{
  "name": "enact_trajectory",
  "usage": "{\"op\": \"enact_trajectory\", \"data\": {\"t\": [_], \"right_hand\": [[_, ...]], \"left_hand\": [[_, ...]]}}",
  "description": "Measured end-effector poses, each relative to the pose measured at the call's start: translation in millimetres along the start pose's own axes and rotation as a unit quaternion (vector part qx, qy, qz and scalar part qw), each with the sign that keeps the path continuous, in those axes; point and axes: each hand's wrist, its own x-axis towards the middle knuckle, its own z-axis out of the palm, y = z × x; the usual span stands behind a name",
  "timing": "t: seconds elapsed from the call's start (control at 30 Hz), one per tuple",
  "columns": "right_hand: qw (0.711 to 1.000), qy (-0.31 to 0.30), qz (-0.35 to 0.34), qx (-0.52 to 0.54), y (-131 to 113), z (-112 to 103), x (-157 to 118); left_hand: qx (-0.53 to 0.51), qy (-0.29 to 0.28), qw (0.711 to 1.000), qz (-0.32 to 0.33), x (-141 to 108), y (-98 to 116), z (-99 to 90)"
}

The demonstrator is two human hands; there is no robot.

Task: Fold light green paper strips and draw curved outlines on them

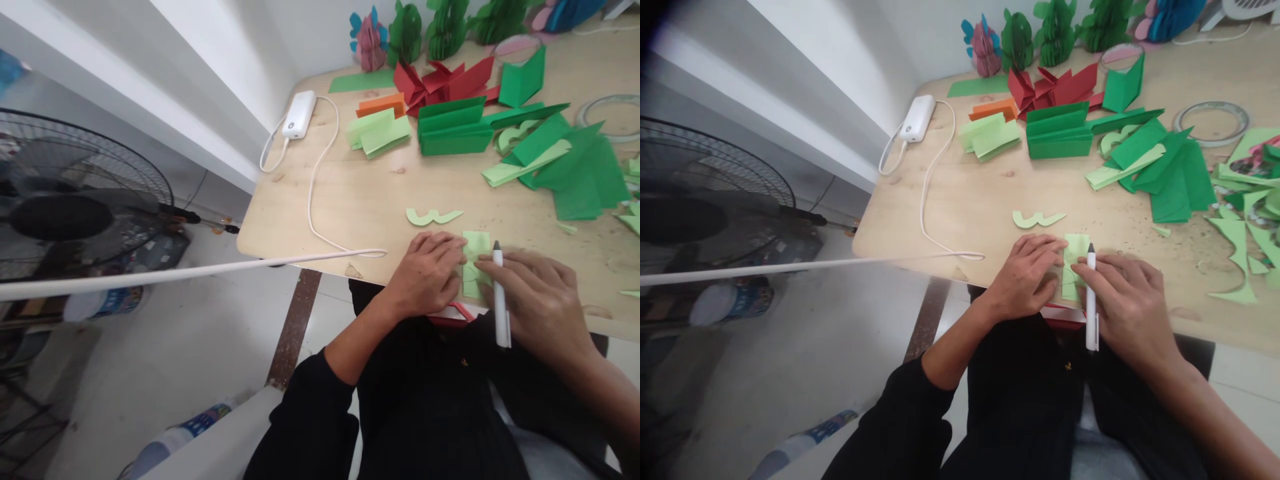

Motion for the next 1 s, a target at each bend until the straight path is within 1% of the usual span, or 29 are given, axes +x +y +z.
{"op": "enact_trajectory", "data": {"t": [0.13, 0.33, 0.6, 0.83, 1.0], "right_hand": [[1.000, -0.001, 0.001, -0.004, -2.1, -0.1, 0.3], [1.000, 0.006, 0.007, -0.008, -4.7, -0.8, 1.6], [1.000, 0.001, -0.006, 0.007, 1.2, -0.7, 0.8], [1.000, 0.007, 0.002, -0.005, -1.3, 1.4, -0.2], [1.000, 0.011, 0.010, -0.014, -4.8, 2.5, -0.3]], "left_hand": [[-0.004, -0.005, 1.000, -0.003, 0.3, -0.4, 0.2], [0.003, -0.037, 0.999, -0.007, 1.0, -2.4, 2.3], [-0.009, -0.018, 1.000, -0.008, 0.6, -0.7, 1.4], [-0.010, -0.025, 1.000, -0.011, 0.6, -0.8, 0.0], [-0.010, -0.040, 0.999, -0.014, 1.3, -0.6, -2.2]]}}
